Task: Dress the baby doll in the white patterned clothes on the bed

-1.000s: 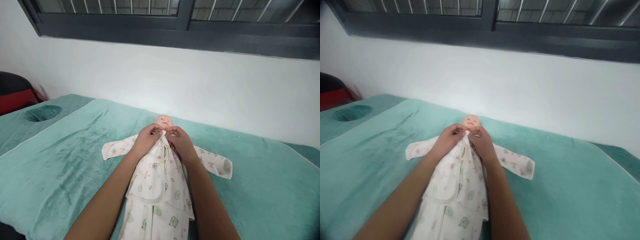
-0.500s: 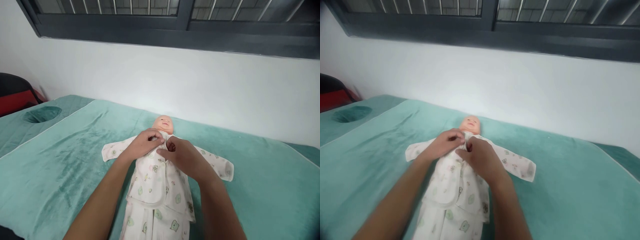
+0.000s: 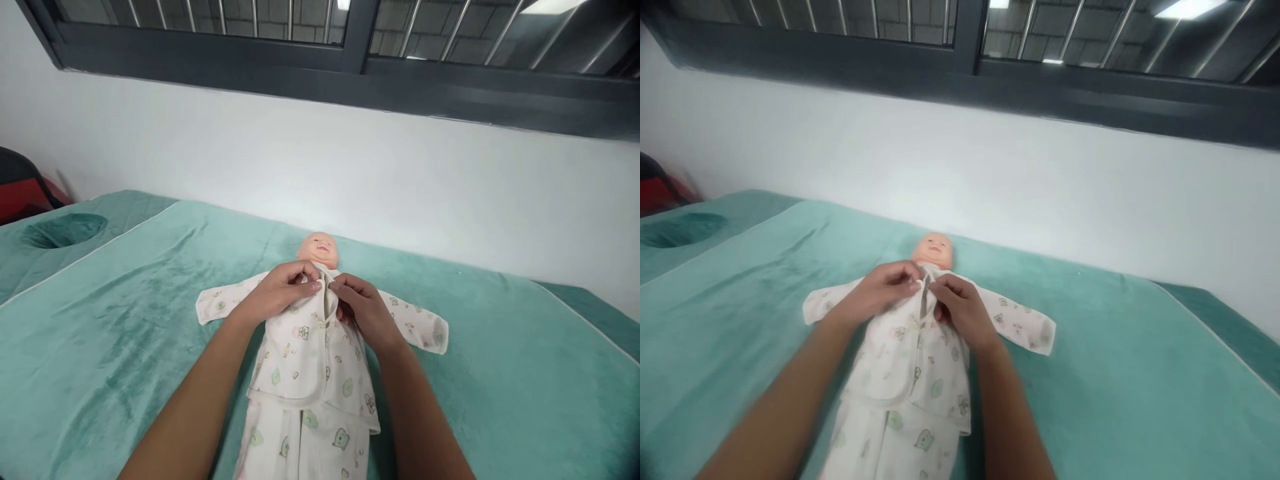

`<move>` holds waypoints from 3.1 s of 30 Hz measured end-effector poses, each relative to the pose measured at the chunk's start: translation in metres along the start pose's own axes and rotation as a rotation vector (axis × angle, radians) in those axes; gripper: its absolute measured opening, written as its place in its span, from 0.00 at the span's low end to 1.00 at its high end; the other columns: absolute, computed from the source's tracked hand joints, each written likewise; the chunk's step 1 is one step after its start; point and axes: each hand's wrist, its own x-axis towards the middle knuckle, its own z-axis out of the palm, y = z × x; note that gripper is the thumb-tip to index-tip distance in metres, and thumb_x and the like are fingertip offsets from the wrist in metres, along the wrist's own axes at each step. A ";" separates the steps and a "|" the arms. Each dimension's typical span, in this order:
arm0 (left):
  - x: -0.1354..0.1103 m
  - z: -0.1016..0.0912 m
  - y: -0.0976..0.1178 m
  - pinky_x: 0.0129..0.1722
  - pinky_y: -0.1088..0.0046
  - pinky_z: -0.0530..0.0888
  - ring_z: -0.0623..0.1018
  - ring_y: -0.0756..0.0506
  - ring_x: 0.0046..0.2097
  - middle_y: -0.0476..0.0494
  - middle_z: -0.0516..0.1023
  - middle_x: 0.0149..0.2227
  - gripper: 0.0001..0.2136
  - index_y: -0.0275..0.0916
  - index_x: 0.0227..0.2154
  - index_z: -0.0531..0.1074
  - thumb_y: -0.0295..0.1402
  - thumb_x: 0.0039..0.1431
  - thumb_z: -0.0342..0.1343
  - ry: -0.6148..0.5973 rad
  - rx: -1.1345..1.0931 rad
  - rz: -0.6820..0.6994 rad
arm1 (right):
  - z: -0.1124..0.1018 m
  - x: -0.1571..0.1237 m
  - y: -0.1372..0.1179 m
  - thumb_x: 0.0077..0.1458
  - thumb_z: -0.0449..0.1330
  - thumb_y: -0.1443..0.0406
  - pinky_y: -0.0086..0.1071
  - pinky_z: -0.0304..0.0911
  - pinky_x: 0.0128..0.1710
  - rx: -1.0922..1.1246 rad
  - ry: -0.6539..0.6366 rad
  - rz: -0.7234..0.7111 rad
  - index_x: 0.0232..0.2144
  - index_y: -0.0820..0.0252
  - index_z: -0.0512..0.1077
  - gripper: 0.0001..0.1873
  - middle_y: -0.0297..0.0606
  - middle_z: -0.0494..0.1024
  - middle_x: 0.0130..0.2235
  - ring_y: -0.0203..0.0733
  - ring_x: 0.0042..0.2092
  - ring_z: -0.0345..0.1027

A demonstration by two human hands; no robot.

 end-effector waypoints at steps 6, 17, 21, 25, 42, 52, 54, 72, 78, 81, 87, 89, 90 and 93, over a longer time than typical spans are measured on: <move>-0.003 0.003 0.004 0.27 0.75 0.56 0.58 0.52 0.27 0.53 0.60 0.27 0.11 0.39 0.30 0.67 0.41 0.59 0.54 -0.020 -0.074 -0.086 | 0.006 0.006 0.010 0.57 0.60 0.55 0.25 0.41 0.18 0.067 0.053 -0.064 0.24 0.59 0.66 0.16 0.25 0.62 0.16 0.28 0.18 0.50; 0.000 0.008 0.010 0.34 0.73 0.60 0.63 0.49 0.34 0.50 0.64 0.31 0.13 0.39 0.27 0.65 0.42 0.62 0.48 -0.027 0.059 -0.067 | 0.004 0.009 0.018 0.57 0.60 0.57 0.25 0.45 0.17 0.058 0.060 -0.139 0.24 0.59 0.68 0.15 0.26 0.60 0.22 0.27 0.20 0.50; 0.000 0.008 0.006 0.32 0.73 0.59 0.63 0.49 0.32 0.51 0.63 0.28 0.13 0.39 0.27 0.65 0.42 0.61 0.49 -0.012 0.046 -0.074 | 0.000 0.011 0.019 0.59 0.58 0.56 0.26 0.51 0.21 0.044 0.021 -0.160 0.26 0.59 0.69 0.14 0.30 0.66 0.28 0.29 0.23 0.56; 0.000 0.007 0.000 0.28 0.74 0.56 0.58 0.51 0.28 0.53 0.58 0.25 0.13 0.39 0.27 0.64 0.44 0.60 0.51 0.008 0.014 -0.131 | 0.001 0.010 0.016 0.54 0.62 0.59 0.28 0.58 0.30 -0.078 0.071 -0.197 0.31 0.57 0.69 0.09 0.30 0.68 0.29 0.33 0.30 0.61; 0.000 0.004 -0.002 0.29 0.75 0.57 0.59 0.52 0.28 0.53 0.61 0.27 0.14 0.38 0.26 0.66 0.43 0.61 0.52 0.044 -0.014 -0.066 | -0.002 0.010 0.011 0.50 0.65 0.62 0.30 0.54 0.34 -0.297 0.022 -0.173 0.36 0.54 0.67 0.12 0.28 0.63 0.31 0.34 0.33 0.57; -0.002 0.003 0.001 0.30 0.75 0.59 0.61 0.52 0.29 0.52 0.63 0.28 0.15 0.38 0.26 0.67 0.44 0.60 0.53 0.029 0.076 -0.057 | -0.003 0.012 0.010 0.57 0.59 0.57 0.30 0.55 0.34 -0.263 -0.004 -0.186 0.34 0.56 0.69 0.09 0.30 0.66 0.31 0.35 0.33 0.59; -0.002 0.005 -0.003 0.31 0.75 0.60 0.63 0.52 0.30 0.52 0.65 0.29 0.13 0.38 0.27 0.68 0.43 0.59 0.55 0.069 0.050 -0.021 | -0.001 0.009 0.006 0.57 0.58 0.57 0.30 0.54 0.32 -0.334 0.014 -0.155 0.32 0.56 0.68 0.09 0.30 0.65 0.29 0.35 0.32 0.58; -0.079 0.026 -0.015 0.33 0.74 0.62 0.68 0.50 0.34 0.47 0.71 0.34 0.07 0.39 0.33 0.73 0.35 0.62 0.52 0.199 0.230 0.019 | 0.066 -0.052 -0.013 0.54 0.56 0.66 0.33 0.40 0.25 -1.195 0.193 -0.003 0.20 0.56 0.53 0.16 0.35 0.61 0.22 0.35 0.23 0.51; -0.089 0.039 -0.005 0.39 0.73 0.64 0.69 0.48 0.38 0.47 0.70 0.36 0.05 0.39 0.31 0.71 0.33 0.61 0.53 0.332 0.232 0.063 | 0.027 -0.049 -0.006 0.55 0.56 0.63 0.30 0.49 0.23 -0.464 -0.120 0.023 0.18 0.57 0.57 0.16 0.30 0.65 0.19 0.34 0.22 0.57; -0.086 0.051 0.007 0.36 0.73 0.65 0.68 0.49 0.34 0.49 0.71 0.32 0.07 0.39 0.32 0.71 0.36 0.61 0.54 0.366 0.057 -0.027 | 0.019 -0.048 0.002 0.56 0.58 0.58 0.29 0.54 0.23 -0.123 -0.160 0.043 0.20 0.58 0.64 0.17 0.31 0.69 0.19 0.33 0.21 0.59; -0.080 0.059 0.010 0.33 0.75 0.65 0.70 0.50 0.32 0.49 0.72 0.28 0.10 0.37 0.33 0.75 0.39 0.57 0.58 0.338 -0.264 -0.179 | 0.020 -0.049 0.009 0.57 0.59 0.55 0.27 0.53 0.21 -0.064 -0.154 0.031 0.20 0.60 0.67 0.19 0.32 0.69 0.19 0.32 0.21 0.59; -0.080 0.058 0.006 0.33 0.75 0.65 0.70 0.51 0.32 0.49 0.72 0.28 0.10 0.37 0.34 0.76 0.39 0.58 0.59 0.352 -0.300 -0.174 | 0.020 -0.049 0.008 0.58 0.58 0.53 0.28 0.53 0.22 -0.108 -0.185 0.018 0.21 0.60 0.67 0.20 0.32 0.69 0.19 0.32 0.22 0.59; -0.081 0.058 0.004 0.33 0.76 0.65 0.70 0.51 0.32 0.49 0.72 0.27 0.10 0.38 0.34 0.76 0.39 0.58 0.59 0.357 -0.316 -0.163 | 0.020 -0.050 0.008 0.59 0.58 0.52 0.28 0.53 0.22 -0.126 -0.196 0.011 0.21 0.60 0.67 0.21 0.32 0.68 0.19 0.32 0.22 0.59; -0.081 0.058 0.002 0.33 0.77 0.65 0.68 0.52 0.31 0.51 0.70 0.27 0.08 0.39 0.34 0.75 0.39 0.58 0.59 0.346 -0.365 -0.130 | 0.020 -0.050 0.008 0.59 0.57 0.51 0.28 0.53 0.22 -0.156 -0.205 0.008 0.21 0.60 0.67 0.22 0.32 0.68 0.20 0.32 0.22 0.58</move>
